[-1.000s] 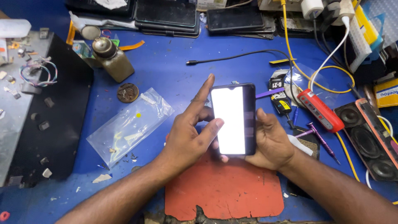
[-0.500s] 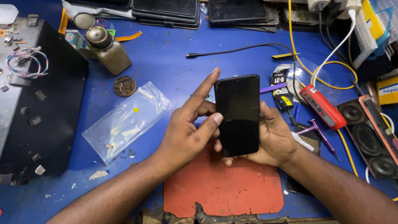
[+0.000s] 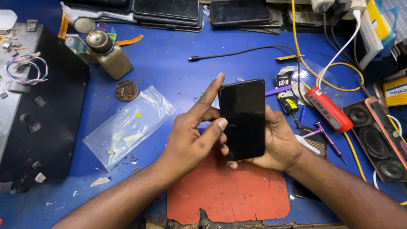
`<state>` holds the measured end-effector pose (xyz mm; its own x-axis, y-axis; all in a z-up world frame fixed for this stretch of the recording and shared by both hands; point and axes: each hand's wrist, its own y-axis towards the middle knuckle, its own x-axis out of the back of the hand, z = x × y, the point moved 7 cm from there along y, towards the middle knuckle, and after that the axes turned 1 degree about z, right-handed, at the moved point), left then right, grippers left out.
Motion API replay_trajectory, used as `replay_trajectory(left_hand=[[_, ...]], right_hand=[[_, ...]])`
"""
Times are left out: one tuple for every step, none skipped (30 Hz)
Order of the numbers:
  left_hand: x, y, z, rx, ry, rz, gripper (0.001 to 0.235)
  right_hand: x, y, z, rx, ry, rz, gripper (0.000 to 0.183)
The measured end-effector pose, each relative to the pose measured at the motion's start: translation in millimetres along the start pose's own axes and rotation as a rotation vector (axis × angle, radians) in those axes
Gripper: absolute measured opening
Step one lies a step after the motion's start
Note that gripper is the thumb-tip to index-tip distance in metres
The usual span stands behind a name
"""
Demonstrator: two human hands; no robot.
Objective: The person cleans a small circuit board with a toothbrush, then picks up a smartphone and removes its back cover using a prying tool. They use a screwdriver to unscrew internal components and continue disassembling the phone.
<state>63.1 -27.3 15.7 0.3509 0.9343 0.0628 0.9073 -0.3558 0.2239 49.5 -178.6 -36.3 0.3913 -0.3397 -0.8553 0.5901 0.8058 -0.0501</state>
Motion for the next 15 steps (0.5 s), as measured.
replay_trajectory(left_hand=[[-0.1,0.0,0.6,0.01,-0.001,0.002,0.077],[-0.1,-0.4,1.2,0.021,-0.003,0.005,0.077],[0.4,-0.5,1.7,0.031,-0.002,0.006,0.077],[0.8,0.0,2.8,0.045,-0.019,0.008,0.077],[0.7,0.4,4.2,0.061,-0.036,0.011,0.078],[0.6,0.7,5.8,0.076,-0.054,0.014,0.078],[0.8,0.7,3.6,0.039,-0.032,0.015,0.078],[1.3,0.5,1.5,0.001,-0.011,0.016,0.078],[1.6,0.0,-0.4,-0.035,0.01,0.017,0.078],[1.1,-0.3,0.5,-0.032,-0.001,0.025,0.078],[1.1,-0.4,1.3,-0.03,-0.012,0.033,0.078],[0.8,-0.5,1.8,-0.028,-0.022,0.041,0.077],[1.1,-0.4,0.9,-0.041,-0.006,0.033,0.078],[1.3,-0.2,-0.2,-0.054,0.011,0.025,0.078],[1.7,0.1,-1.4,-0.067,0.028,0.017,0.078]], right_hand=[[0.4,-0.5,0.5,0.005,-0.016,-0.005,0.077],[0.7,-1.0,1.1,0.009,-0.033,-0.009,0.077],[0.8,-0.7,1.6,0.014,-0.05,-0.012,0.076],[0.4,-0.3,1.8,0.013,-0.044,-0.01,0.076],[0.0,-0.2,1.6,0.012,-0.038,-0.01,0.076],[-0.3,-0.1,1.4,0.011,-0.031,-0.01,0.076],[-0.6,-0.4,1.5,0.013,-0.032,-0.012,0.077],[-0.7,-0.6,1.7,0.014,-0.033,-0.014,0.077],[-0.8,-0.6,1.4,0.015,-0.032,-0.015,0.078],[-1.2,-0.4,1.7,0.024,-0.04,-0.014,0.078],[-1.5,-0.3,2.0,0.032,-0.049,-0.012,0.077],[-1.9,-0.2,2.3,0.041,-0.058,-0.01,0.076],[-1.7,-0.1,2.4,0.039,-0.058,-0.016,0.076],[-1.4,-0.1,2.6,0.037,-0.058,-0.022,0.076],[-1.1,0.0,2.7,0.035,-0.059,-0.027,0.076]])
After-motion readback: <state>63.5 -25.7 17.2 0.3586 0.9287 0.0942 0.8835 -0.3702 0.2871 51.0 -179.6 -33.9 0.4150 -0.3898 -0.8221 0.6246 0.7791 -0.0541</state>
